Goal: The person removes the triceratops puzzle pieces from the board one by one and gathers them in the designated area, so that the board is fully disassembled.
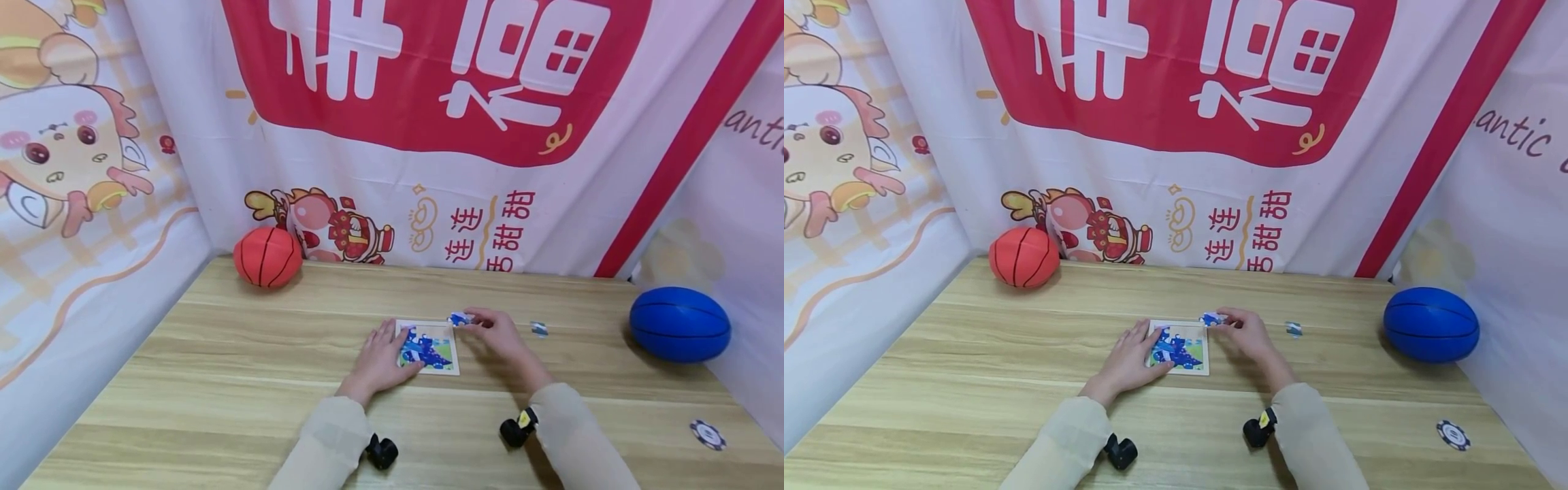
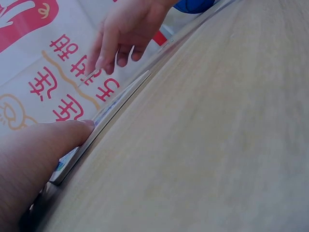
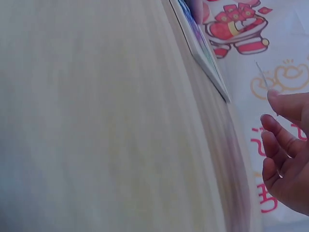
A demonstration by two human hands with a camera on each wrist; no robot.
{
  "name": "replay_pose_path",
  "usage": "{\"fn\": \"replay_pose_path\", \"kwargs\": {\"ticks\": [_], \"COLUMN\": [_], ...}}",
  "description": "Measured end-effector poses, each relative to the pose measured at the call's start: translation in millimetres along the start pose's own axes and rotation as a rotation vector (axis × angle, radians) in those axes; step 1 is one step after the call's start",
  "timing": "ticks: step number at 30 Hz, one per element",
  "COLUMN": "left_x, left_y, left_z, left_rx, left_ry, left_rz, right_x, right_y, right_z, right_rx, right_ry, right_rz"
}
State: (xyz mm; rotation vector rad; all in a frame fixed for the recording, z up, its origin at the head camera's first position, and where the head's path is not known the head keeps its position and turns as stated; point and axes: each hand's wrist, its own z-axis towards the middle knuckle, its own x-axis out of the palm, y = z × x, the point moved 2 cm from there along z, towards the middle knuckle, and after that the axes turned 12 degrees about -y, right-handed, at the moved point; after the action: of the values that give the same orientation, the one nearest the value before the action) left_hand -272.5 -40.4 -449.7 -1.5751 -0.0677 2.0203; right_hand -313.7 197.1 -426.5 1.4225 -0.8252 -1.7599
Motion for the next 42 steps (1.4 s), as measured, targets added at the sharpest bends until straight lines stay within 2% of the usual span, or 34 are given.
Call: {"fn": "replay_pose_path", "kwargs": {"ticks": [6, 11, 13, 15, 18, 23, 25, 31, 42], "left_x": [1.3, 1.2, 1.0, 0.9, 0.9, 1.0, 1.0, 0.2, 1.5], "left_y": [0.7, 0.4, 0.2, 0.1, 0.0, 0.2, 0.5, 0.7, 1.5], "left_z": [-0.3, -0.4, -0.6, -0.8, -0.7, 0.0, -0.1, -0.4, 0.0], "left_rx": [-0.014, -0.024, -0.023, -0.025, -0.027, -0.036, -0.04, -0.044, -0.038], "left_ry": [-0.008, -0.006, -0.008, -0.006, -0.008, -0.008, -0.008, -0.013, -0.014], "left_rz": [-0.002, 0.008, 0.013, 0.019, 0.02, 0.022, 0.02, 0.017, 0.024], "right_x": [-24.9, -42.9, -49.9, -57.0, -67.9, -79.6, -81.7, -82.9, -77.2], "right_y": [-13, -25, -28, -31, -36, -52, -58, -71, -78], "right_z": [0, -1, -1, 0, 4, 8, 9, 11, 14], "right_rx": [0.05, 0.135, 0.145, 0.106, 0.033, 0.086, 0.066, -0.086, -0.205], "right_ry": [-0.034, -0.057, -0.074, -0.105, -0.147, -0.132, -0.13, -0.152, -0.195], "right_rz": [0.004, 0.153, 0.19, 0.169, 0.077, 0.042, 0.017, -0.068, -0.216]}}
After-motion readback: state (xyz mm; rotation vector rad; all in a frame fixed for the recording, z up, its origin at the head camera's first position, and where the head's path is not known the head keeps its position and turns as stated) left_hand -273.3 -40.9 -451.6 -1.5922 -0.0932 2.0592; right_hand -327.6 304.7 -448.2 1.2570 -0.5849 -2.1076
